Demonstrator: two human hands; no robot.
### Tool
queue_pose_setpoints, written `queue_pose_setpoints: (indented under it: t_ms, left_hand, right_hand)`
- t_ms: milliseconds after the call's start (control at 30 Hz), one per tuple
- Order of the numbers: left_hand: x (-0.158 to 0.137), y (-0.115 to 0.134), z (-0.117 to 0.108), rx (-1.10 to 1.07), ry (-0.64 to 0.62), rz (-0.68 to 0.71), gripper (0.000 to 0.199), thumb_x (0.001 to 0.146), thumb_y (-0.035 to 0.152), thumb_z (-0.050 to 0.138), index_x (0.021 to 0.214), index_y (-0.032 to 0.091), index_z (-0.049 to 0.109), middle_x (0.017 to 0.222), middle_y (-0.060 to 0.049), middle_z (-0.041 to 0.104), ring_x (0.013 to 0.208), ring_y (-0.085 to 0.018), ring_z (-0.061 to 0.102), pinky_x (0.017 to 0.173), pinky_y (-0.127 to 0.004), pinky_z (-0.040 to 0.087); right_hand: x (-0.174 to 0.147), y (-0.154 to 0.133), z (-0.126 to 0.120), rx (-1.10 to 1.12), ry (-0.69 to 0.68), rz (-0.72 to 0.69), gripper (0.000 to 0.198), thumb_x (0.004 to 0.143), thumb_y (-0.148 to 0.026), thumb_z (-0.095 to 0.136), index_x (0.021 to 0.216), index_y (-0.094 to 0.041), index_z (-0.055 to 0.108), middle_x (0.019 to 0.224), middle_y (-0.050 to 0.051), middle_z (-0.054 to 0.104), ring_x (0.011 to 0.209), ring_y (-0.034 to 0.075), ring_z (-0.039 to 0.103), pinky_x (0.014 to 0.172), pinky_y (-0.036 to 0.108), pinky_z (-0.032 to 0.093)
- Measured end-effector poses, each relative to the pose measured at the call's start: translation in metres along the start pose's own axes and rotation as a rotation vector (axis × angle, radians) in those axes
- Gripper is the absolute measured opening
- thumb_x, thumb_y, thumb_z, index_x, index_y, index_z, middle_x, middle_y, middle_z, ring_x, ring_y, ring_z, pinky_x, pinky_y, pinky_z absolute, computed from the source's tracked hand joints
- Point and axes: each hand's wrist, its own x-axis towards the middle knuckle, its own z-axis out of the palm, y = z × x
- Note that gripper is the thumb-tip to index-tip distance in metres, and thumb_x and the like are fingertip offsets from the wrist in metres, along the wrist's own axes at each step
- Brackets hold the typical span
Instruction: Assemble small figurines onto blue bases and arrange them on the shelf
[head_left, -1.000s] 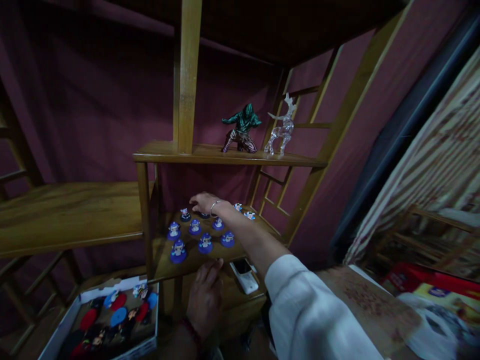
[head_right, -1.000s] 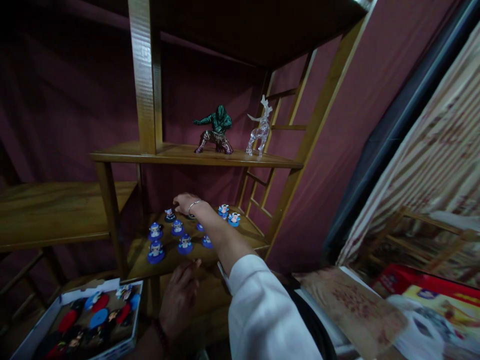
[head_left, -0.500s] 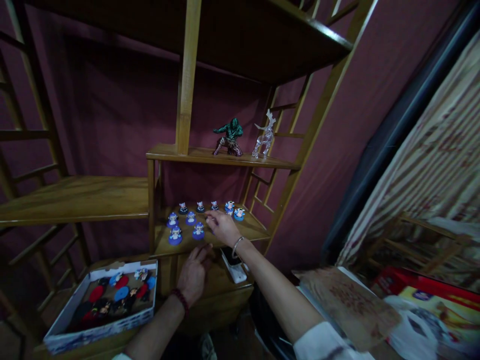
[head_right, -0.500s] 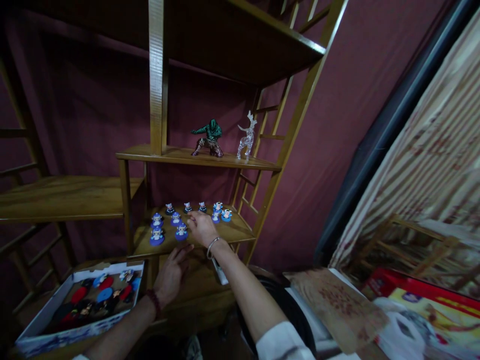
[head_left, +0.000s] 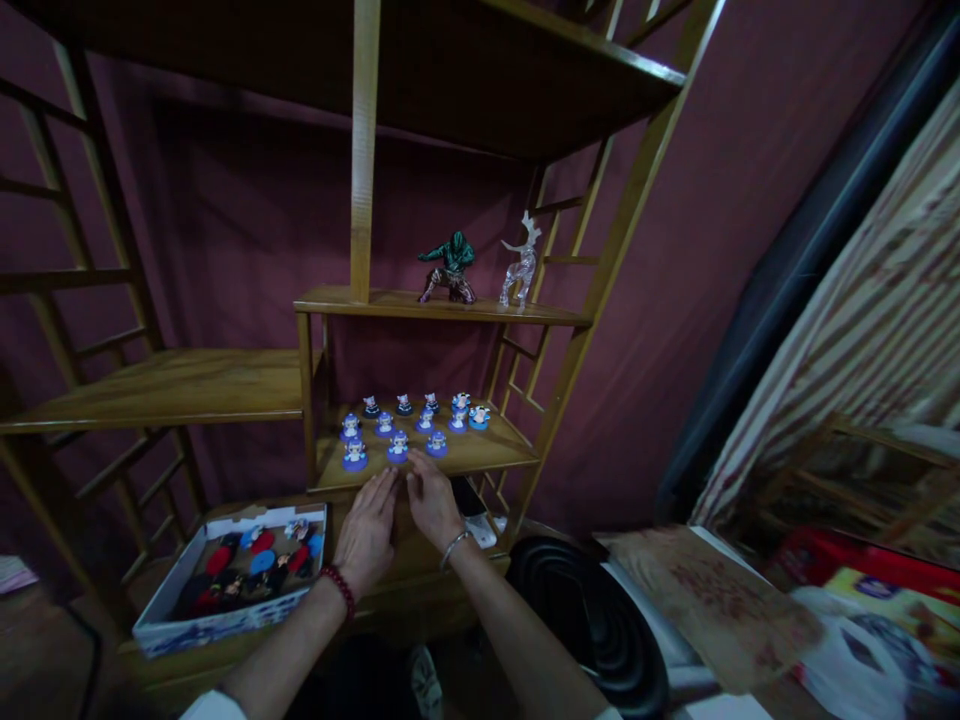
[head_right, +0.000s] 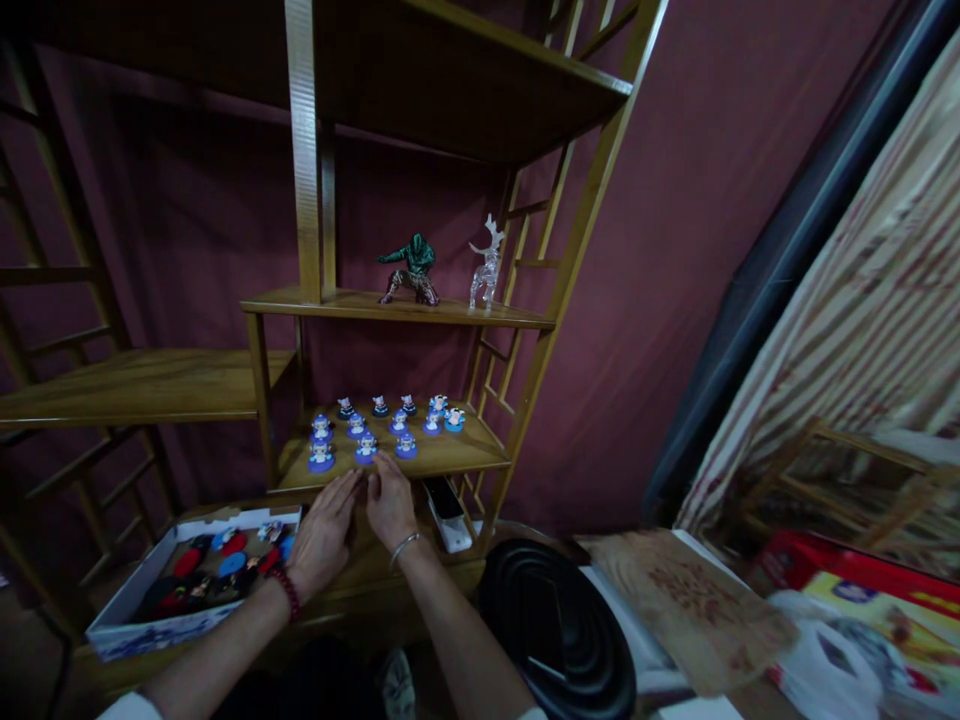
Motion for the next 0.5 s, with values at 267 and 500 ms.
queue_pose_setpoints:
  t_ms: [267,500]
  left_hand:
    - [0.014,0.005,0.001,-0.001,0.025,-0.111,0.064,0.058,-0.004,0.037,0.122,0.005,0.036,0.131,-0.02,0.038,0.125,-0.026,0.029,0.099,-0.046,0.031]
    - [0.024,0.006,0.001,0.022,-0.001,-0.18,0.066,0.057,0.0,0.043,0.122,0.005,0.031,0.127,-0.024,0.041,0.126,-0.029,0.027,0.095,-0.049,0.032]
  right_hand:
    - [0.013,0.007,0.009,0.007,0.014,0.025,0.048,0.074,-0.007,0.04,0.122,-0.01,0.043,0.113,0.014,0.056,0.105,0.021,0.052,0.092,0.037,0.041]
    - [0.026,0.007,0.015,-0.074,-0.052,0.082,0.051,0.074,-0.008,0.042,0.124,-0.01,0.04,0.112,0.014,0.057,0.1,0.02,0.055,0.09,0.034,0.042]
